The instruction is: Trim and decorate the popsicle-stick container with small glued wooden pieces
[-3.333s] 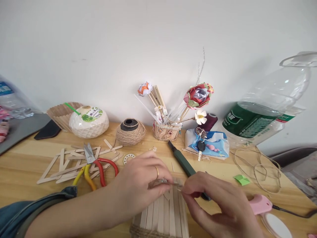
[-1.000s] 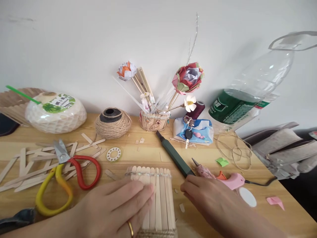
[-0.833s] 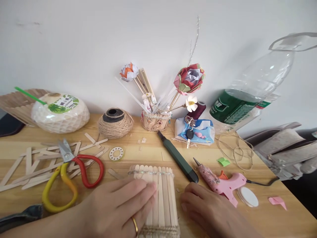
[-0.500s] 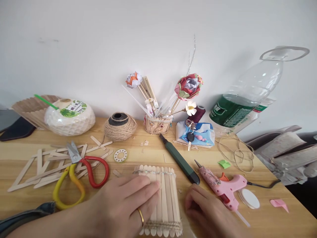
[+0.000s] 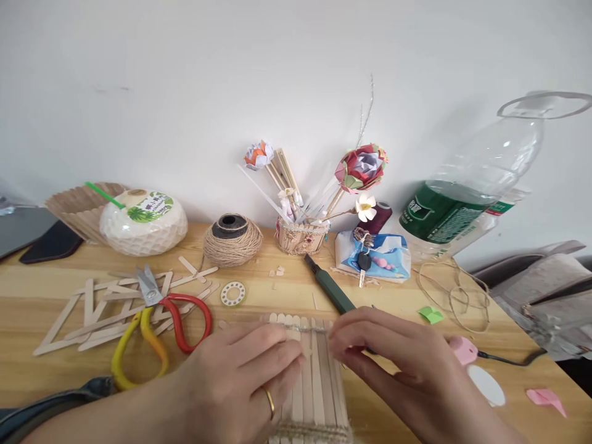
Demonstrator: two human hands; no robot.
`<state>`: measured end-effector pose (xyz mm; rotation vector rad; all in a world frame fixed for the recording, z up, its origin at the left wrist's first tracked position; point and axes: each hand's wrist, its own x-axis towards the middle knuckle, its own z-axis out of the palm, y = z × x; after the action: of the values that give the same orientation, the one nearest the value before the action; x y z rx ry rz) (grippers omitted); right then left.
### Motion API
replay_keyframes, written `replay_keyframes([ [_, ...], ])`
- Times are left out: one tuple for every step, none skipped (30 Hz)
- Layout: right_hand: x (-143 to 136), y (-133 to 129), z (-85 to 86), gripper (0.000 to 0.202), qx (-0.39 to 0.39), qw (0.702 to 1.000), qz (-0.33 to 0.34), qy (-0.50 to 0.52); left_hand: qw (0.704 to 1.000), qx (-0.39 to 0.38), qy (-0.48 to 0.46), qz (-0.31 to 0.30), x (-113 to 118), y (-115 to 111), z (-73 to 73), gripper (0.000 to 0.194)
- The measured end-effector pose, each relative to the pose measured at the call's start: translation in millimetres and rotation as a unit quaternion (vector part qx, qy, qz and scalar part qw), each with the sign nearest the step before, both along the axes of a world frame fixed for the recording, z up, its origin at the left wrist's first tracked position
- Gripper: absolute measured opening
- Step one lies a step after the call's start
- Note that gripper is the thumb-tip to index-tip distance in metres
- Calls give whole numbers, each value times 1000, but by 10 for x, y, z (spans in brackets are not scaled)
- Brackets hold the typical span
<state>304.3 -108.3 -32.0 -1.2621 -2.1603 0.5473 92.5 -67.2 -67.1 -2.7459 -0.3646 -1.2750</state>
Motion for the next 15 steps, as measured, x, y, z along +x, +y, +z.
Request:
replay_keyframes([
  [-23, 25, -21, 15, 4, 1000, 9, 1, 1000, 4, -2, 0, -2, 3, -5, 29],
  [-38, 43, -49, 16, 12, 1000, 17, 0, 1000, 11, -7, -2, -5, 5, -13, 29],
  [-49, 55, -78, 17, 25, 999, 22, -1, 1000, 17, -10, -2, -9, 7, -22, 29],
  [-57, 61, -103, 19, 40, 999, 27, 0, 1000, 21, -13, -3, -13, 9, -27, 30],
  [-65, 63, -121, 21, 50, 998, 33, 1, 1000, 22, -11, -3, -19, 9, -25, 30],
  [-73, 64, -130, 23, 54, 998, 38, 4, 1000, 15, -2, -3, -24, 10, -16, 30],
  [-82, 62, -133, 26, 51, 998, 44, 6, 1000, 5, 12, -2, -31, 10, 1, 29],
  [-89, 61, -131, 28, 44, 998, 50, 6, 999, -7, 33, -1, -38, 11, 23, 29],
  [-95, 61, -127, 30, 37, 998, 54, 7, 999, -16, 50, 0, -45, 13, 46, 29],
  [-96, 62, -125, 32, 33, 998, 55, 9, 998, -23, 64, -1, -50, 17, 66, 29],
  [-92, 65, -126, 33, 33, 998, 53, 13, 997, -28, 76, 1, -52, 21, 78, 29],
  [-83, 70, -133, 34, 36, 998, 50, 18, 997, -26, 73, -1, -50, 26, 81, 29],
  [-71, 77, -144, 34, 40, 998, 45, 25, 998, -22, 61, -4, -43, 31, 72, 29],
  [-57, 86, -159, 34, 43, 998, 39, 34, 999, -21, 38, -4, -31, 37, 53, 30],
  [-44, 96, -178, 34, 44, 998, 33, 41, 1000, -20, 12, -5, -15, 43, 26, 31],
])
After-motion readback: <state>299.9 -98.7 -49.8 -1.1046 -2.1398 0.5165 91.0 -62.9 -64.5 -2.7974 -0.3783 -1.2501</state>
